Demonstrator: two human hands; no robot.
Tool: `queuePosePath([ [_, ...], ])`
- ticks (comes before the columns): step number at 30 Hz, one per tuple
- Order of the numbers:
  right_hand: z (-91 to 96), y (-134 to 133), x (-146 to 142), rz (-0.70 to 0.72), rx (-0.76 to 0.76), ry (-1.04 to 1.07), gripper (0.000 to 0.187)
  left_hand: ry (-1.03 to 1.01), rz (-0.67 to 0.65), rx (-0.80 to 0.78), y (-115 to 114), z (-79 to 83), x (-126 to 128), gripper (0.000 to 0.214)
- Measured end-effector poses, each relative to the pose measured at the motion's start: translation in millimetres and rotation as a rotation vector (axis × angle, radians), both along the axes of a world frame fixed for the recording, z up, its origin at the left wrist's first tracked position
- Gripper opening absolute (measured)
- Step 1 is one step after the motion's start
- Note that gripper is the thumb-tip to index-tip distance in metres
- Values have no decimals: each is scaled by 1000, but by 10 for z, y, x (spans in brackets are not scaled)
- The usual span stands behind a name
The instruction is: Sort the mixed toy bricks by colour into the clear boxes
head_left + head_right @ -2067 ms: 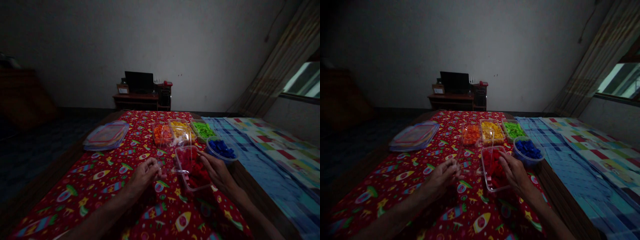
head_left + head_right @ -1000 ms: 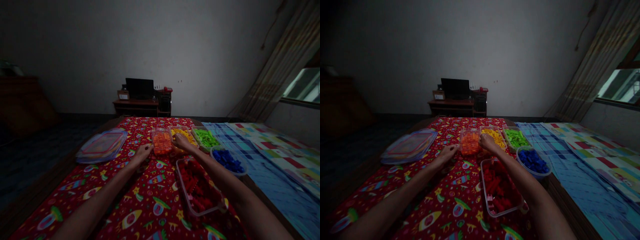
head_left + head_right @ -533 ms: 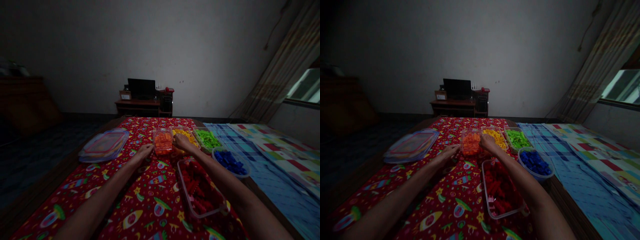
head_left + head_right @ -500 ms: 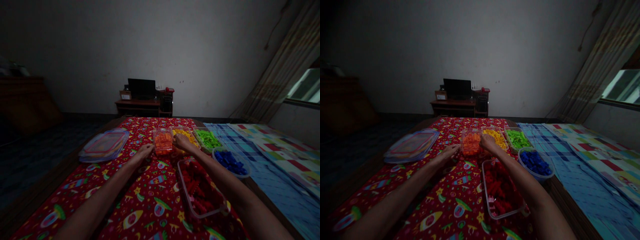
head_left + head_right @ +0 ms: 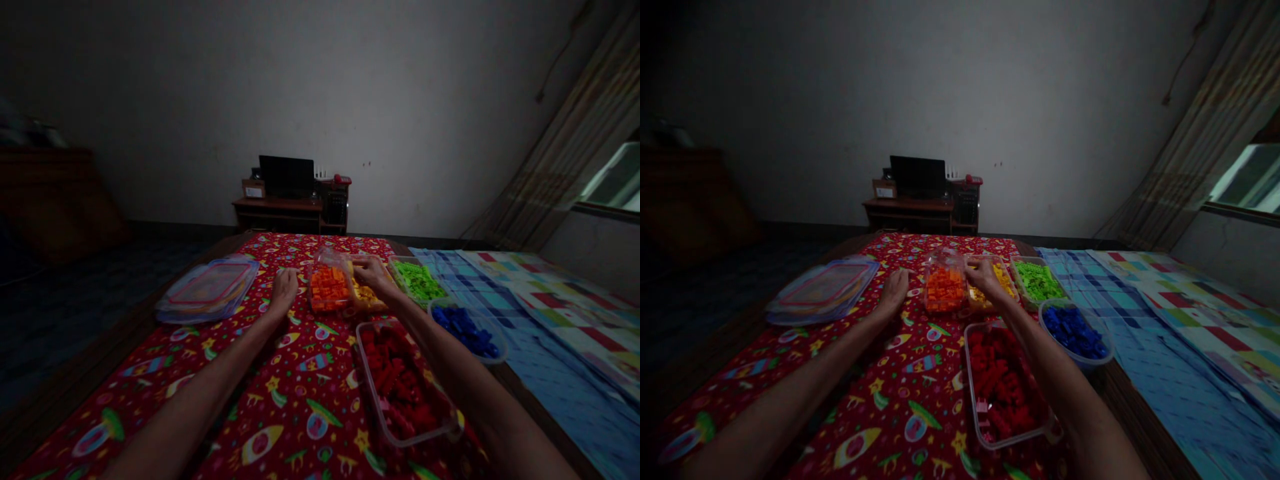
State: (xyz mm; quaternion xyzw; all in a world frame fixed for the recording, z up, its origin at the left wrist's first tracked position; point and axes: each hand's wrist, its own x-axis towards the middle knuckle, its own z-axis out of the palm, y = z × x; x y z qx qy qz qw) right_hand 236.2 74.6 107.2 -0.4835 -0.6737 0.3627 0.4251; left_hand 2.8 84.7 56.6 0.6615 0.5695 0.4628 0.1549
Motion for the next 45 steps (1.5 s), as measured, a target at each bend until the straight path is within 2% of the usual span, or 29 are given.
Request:
queuePosePath([
  [4,84,2,156,-14,15,234,12,126,-115,66,133,51,69,28],
  [8,152,-42,228,-4,6,284,19,383,-343,100,310,54,314,19],
  [10,159,-67,244,6,8,275,22,498,-399,89,380,39,406,17],
  [13,136,-98,270,-3,-4,268,31,538,-408,52,432,34,416,18],
  [18,77,-130,288,-38,-32,267,39,575,-477,18,408,124,207,27],
  [21,56,-155,246,-60,-58,289,48,580,-482,-4,375,175,122,23],
  [24,37,-180,181,-82,-70,292,57,573,-471,-16,350,173,124,24],
  [29,-19,-182,130,-81,-66,264,60,554,-441,-5,368,149,200,29],
  [33,-49,-179,167,-86,-86,264,70,549,-445,2,374,206,155,30],
  [38,-69,-178,189,-85,-85,260,70,629,-587,-64,237,305,26,42],
  [41,-90,-172,161,-83,-84,266,69,738,-589,-122,151,347,49,39],
  [45,-112,-184,141,-58,-108,282,69,787,-592,-183,123,375,125,32],
])
